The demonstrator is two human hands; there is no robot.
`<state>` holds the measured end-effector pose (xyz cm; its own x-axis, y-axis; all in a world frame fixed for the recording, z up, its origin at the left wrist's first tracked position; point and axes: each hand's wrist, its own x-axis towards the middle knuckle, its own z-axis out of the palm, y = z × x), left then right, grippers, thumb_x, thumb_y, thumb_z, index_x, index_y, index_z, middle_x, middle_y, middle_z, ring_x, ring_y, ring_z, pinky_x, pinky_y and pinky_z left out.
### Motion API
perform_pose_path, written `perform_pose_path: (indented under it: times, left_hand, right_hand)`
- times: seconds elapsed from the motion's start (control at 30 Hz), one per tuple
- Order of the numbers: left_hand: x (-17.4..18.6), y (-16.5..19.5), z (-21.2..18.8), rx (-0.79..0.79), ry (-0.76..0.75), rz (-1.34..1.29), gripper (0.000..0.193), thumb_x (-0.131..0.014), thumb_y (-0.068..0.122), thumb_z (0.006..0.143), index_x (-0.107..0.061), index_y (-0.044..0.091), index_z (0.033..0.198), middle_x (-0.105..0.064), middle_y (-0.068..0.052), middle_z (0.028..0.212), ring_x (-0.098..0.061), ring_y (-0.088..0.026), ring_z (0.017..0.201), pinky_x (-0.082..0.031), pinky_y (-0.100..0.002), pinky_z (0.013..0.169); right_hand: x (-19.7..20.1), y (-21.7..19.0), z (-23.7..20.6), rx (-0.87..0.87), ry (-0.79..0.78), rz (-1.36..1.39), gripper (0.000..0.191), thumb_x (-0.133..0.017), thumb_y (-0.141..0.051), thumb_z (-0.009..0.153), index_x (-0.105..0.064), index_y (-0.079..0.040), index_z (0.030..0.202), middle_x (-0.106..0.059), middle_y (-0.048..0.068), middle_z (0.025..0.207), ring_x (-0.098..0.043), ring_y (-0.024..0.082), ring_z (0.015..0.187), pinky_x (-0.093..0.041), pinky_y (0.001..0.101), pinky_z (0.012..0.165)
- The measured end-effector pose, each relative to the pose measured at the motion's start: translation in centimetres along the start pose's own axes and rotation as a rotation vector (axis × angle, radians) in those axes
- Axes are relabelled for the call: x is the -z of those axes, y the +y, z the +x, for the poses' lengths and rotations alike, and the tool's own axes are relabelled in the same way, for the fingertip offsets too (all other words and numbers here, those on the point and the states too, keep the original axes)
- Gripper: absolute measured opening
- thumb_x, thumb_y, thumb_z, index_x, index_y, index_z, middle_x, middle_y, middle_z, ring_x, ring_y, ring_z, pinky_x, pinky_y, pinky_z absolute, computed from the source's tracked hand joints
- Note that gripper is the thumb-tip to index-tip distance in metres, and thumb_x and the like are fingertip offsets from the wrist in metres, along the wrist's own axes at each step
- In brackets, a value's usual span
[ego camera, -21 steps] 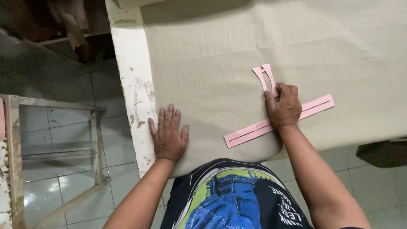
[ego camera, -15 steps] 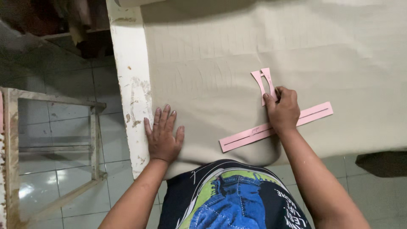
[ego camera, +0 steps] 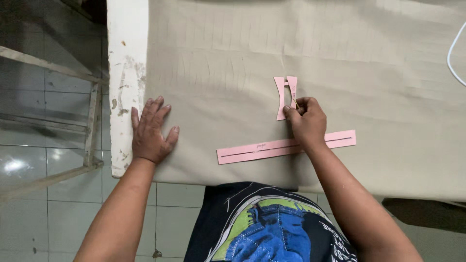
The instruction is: The person holds a small pink pattern template on a large sheet of paper and traces around its edges with a pen, repositioning the template as they work. A long pink ruler strip lies on the table beside the paper throughout the task.
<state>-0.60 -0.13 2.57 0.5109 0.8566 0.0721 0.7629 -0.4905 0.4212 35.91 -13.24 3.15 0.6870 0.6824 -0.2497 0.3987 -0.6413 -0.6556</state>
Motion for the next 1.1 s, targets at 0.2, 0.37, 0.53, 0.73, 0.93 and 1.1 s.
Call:
perform_pose_path:
  times: [0.2, 0.37, 0.53, 0.73, 0.93, 1.1]
  left_hand:
    - [-0.2, -0.1, -0.1, 0.007, -0.017, 0.005, 0.060, -0.063, 0.038, 0.087, -0.057, 0.015, 0.142, -0.043, -0.006, 0.162, -0.031, -0.026, 0.155, -0.009, -0.058, 0.129]
    - [-1.1, -0.7, -0.3, -0.002, -0.025, 0.016, 0.061, -0.061, 0.040, 0.087, -0.057, 0.014, 0.142, -0.043, -0.006, 0.162, -0.031, -0.026, 0.154, -0.009, -0.057, 0.128]
    - [-1.9, -1.2, -0.8, -0.009, -0.027, 0.014, 0.060, -0.061, 0.041, 0.087, -0.059, 0.013, 0.141, -0.043, -0.007, 0.161, -0.031, -0.026, 0.154, -0.009, -0.056, 0.128]
    - [-2.5, -1.1, -0.6, 0.027, 0.068, -0.053, 0.047, -0.065, 0.033, 0.086, -0.068, 0.013, 0.128, -0.055, -0.007, 0.150, -0.042, -0.027, 0.147, -0.015, -0.057, 0.126]
    - [-3.8, 1.5, 0.5, 0.108, 0.193, -0.020, 0.029, -0.067, 0.025, 0.091, -0.072, 0.010, 0.115, -0.061, -0.008, 0.135, -0.051, -0.029, 0.137, -0.023, -0.058, 0.121]
    - [-5.5, 6.0, 2.5, -0.034, 0.200, -0.085, 0.024, -0.069, 0.021, 0.090, -0.071, 0.012, 0.113, -0.062, -0.008, 0.132, -0.052, -0.029, 0.136, -0.025, -0.055, 0.121]
  right_hand:
    - [0.2, 0.0, 0.3, -0.053, -0.053, 0.180, 0.028, -0.077, -0.020, 0.089, -0.068, -0.002, 0.108, -0.072, 0.001, 0.079, -0.067, 0.008, 0.071, -0.052, 0.0257, 0.069]
    - [1.0, 0.3, 0.4, -0.144, -0.093, 0.396, 0.025, -0.076, -0.017, 0.090, -0.072, 0.000, 0.108, -0.070, 0.002, 0.079, -0.063, 0.006, 0.068, -0.051, 0.0241, 0.063]
    - [2.7, -0.8, -0.8, -0.097, -0.053, 0.122, 0.024, -0.079, -0.022, 0.091, -0.077, -0.006, 0.108, -0.071, 0.005, 0.078, -0.059, 0.008, 0.066, -0.047, 0.0267, 0.060]
    - [4.7, -2.9, -1.5, 0.257, 0.078, -0.274, 0.017, -0.079, -0.024, 0.095, -0.080, -0.013, 0.107, -0.075, 0.007, 0.081, -0.069, 0.017, 0.065, -0.051, 0.0308, 0.060]
    - [4.6, -2.6, -0.1, 0.402, 0.011, -0.097, 0.019, -0.074, -0.016, 0.096, -0.077, -0.009, 0.114, -0.078, 0.008, 0.105, -0.075, 0.017, 0.087, -0.058, 0.0278, 0.076]
    - [2.8, -2.3, 1.6, 0.282, -0.161, 0.216, 0.027, -0.070, -0.012, 0.096, -0.071, 0.000, 0.121, -0.077, 0.010, 0.114, -0.072, 0.014, 0.104, -0.057, 0.0272, 0.091]
